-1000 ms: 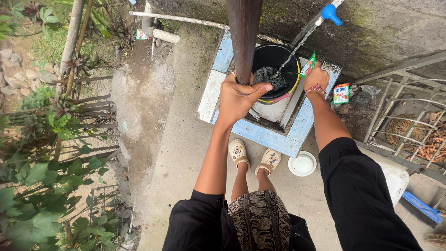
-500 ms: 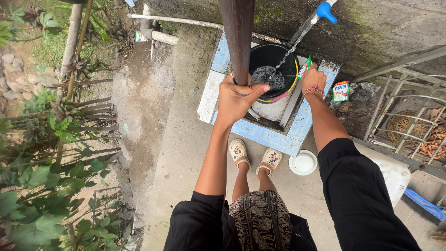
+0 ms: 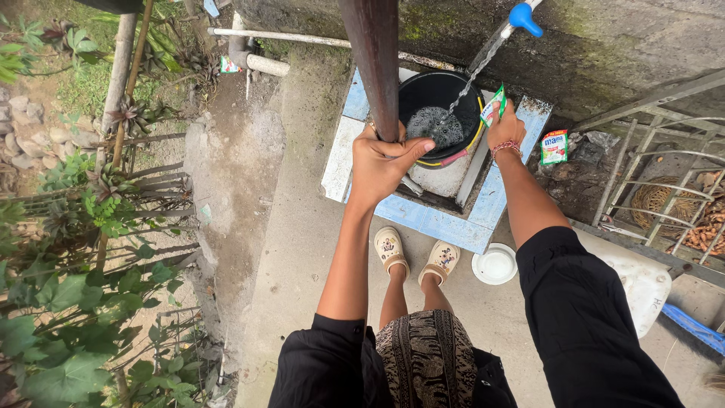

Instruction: The person prepares soapy water in a bucket and cleans a mop head under a running tap. They luego carry the bucket and mop through the house to a different room.

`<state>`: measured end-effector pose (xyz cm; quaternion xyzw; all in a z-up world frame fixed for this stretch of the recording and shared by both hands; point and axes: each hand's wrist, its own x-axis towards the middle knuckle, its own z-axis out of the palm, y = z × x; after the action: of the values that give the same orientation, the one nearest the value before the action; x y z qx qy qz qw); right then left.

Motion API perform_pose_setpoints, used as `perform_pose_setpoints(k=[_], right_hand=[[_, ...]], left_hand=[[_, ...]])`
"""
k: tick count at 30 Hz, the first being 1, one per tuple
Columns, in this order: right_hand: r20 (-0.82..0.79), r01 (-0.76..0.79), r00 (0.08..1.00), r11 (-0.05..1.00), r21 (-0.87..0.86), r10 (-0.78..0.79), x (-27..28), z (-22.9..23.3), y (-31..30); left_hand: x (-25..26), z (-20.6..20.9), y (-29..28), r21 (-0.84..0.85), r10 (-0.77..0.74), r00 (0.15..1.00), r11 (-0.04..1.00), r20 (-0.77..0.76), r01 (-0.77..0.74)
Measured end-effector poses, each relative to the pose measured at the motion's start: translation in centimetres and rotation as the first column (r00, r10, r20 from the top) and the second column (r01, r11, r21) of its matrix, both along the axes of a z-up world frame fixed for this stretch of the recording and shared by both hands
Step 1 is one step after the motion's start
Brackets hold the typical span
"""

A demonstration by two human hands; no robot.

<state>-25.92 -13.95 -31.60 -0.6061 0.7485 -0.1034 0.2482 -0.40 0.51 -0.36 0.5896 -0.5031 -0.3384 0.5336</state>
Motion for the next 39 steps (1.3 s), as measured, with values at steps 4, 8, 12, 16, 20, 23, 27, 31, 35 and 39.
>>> perform_pose_setpoints(k=[4,8,12,16,20,23,27,31,35,39], right_hand=[[0.469,0.066,0.877,0.993,0.094,-0.103,-1.4,-3.3,1.0],[0.856,0.071,0.487,0.985,0.159,-0.173,-2.6,-2.9,3.2],[0.848,0.162,0.355,0.92,0.358,-0.393,-3.9,2.5,6.2],[0.905,0.314,0.118,0.88,0.357,-0.41,-8.7,8.1,9.9],[0.966,0.403,-0.091,0.878,0.258,-0.243,-16.2,10.0,12.1],[0.895,0.511,-0.184,0.739,0.439,-0.406,-20.4,8.9,12.4],[0.72,0.54,0.04,0.621,0.568,-0.693,-21.5,2.9,13.2],[0.469,0.514,0.076,0.438,0.738,-0.88,-20.1,-2.1,11.7],[0.359,0.628,0.245,0.429,0.649,-0.901,-19.5,-2.9,5.4],[0.706,0.445,0.133,0.679,0.584,-0.695,-12.5,-3.4,0.4]], left_hand=[[-0.2,0.2,0.3,0.041,-0.012,0.998,0.999,-0.054,0.014],[-0.6,0.6,1.1,0.026,-0.037,0.996,0.999,-0.078,0.039],[-1.1,2.3,2.1,-0.003,-0.049,0.998,0.999,-0.05,0.049],[-2.0,4.4,2.0,0.024,-0.094,0.996,0.995,-0.001,0.094],[-3.5,4.8,2.2,-0.008,-0.143,0.99,0.99,-0.018,0.143],[-3.8,3.9,2.5,0.022,-0.16,0.987,0.987,-0.019,0.16],[-3.9,2.8,2.5,0.006,-0.126,0.992,0.992,-0.016,0.127],[-4.1,2.5,2.3,0.032,-0.093,0.995,0.995,-0.031,0.094],[-4.4,2.4,1.7,0.004,-0.115,0.993,0.993,-0.021,0.116],[-4.1,2.3,2.0,-0.011,-0.083,0.996,0.997,-0.016,0.083]])
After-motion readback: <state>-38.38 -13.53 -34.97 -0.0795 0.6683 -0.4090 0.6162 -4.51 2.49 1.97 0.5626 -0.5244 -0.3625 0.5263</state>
